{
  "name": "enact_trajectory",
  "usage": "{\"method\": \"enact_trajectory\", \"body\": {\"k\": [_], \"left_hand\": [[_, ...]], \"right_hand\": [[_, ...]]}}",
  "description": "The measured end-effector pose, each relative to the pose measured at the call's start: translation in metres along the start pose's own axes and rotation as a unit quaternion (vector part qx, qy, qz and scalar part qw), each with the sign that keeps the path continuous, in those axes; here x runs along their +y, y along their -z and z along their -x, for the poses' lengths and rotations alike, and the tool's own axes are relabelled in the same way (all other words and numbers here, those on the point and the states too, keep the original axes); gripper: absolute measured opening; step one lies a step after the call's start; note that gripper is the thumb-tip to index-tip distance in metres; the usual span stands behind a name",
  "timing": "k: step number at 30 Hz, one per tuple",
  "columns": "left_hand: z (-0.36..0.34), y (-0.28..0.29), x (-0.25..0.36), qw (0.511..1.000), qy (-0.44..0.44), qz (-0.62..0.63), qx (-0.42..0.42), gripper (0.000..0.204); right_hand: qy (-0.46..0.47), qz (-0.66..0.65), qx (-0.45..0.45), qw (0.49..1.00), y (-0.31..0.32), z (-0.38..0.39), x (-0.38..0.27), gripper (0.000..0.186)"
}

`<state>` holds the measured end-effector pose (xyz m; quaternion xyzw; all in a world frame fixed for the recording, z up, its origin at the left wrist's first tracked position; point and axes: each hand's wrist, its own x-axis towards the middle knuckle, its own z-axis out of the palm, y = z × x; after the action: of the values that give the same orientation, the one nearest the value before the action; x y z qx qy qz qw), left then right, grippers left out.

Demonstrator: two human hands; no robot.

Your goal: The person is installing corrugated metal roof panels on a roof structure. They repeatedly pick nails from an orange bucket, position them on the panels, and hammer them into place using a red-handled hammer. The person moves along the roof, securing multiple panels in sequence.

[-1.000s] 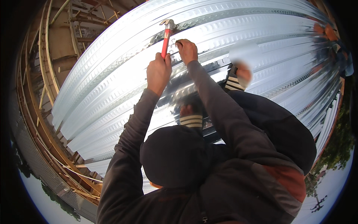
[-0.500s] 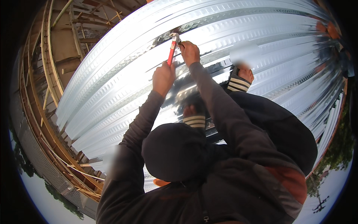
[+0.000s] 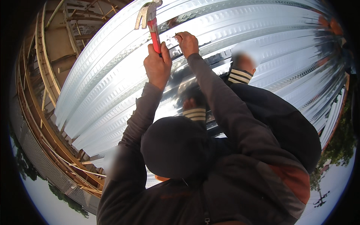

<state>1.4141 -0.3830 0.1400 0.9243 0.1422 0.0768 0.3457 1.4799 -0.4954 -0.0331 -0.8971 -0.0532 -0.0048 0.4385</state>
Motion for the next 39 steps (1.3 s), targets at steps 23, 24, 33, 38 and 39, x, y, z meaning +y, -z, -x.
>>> {"method": "enact_trajectory", "body": {"k": [23,24,33,38,39], "left_hand": [[0.020,-0.017,-0.039,0.993,-0.014,-0.069,-0.093,0.035],[0.027,-0.027,-0.062,0.988,-0.034,-0.103,-0.106,0.035],[-0.019,0.022,0.035,0.986,-0.060,0.138,0.076,0.021],[0.022,-0.029,-0.086,0.981,-0.074,-0.140,-0.107,0.023],[0.023,-0.028,-0.093,0.969,-0.092,-0.176,-0.148,0.025]], "right_hand": [[-0.077,-0.040,0.095,0.992,0.038,0.010,0.011,0.015],[-0.075,-0.031,0.109,0.991,0.044,0.012,0.012,0.015],[-0.023,-0.038,0.200,0.979,0.075,0.016,0.025,0.016],[-0.048,-0.040,0.235,0.970,0.083,0.012,0.025,0.017],[-0.077,-0.047,0.222,0.971,0.089,0.018,0.024,0.017]]}}
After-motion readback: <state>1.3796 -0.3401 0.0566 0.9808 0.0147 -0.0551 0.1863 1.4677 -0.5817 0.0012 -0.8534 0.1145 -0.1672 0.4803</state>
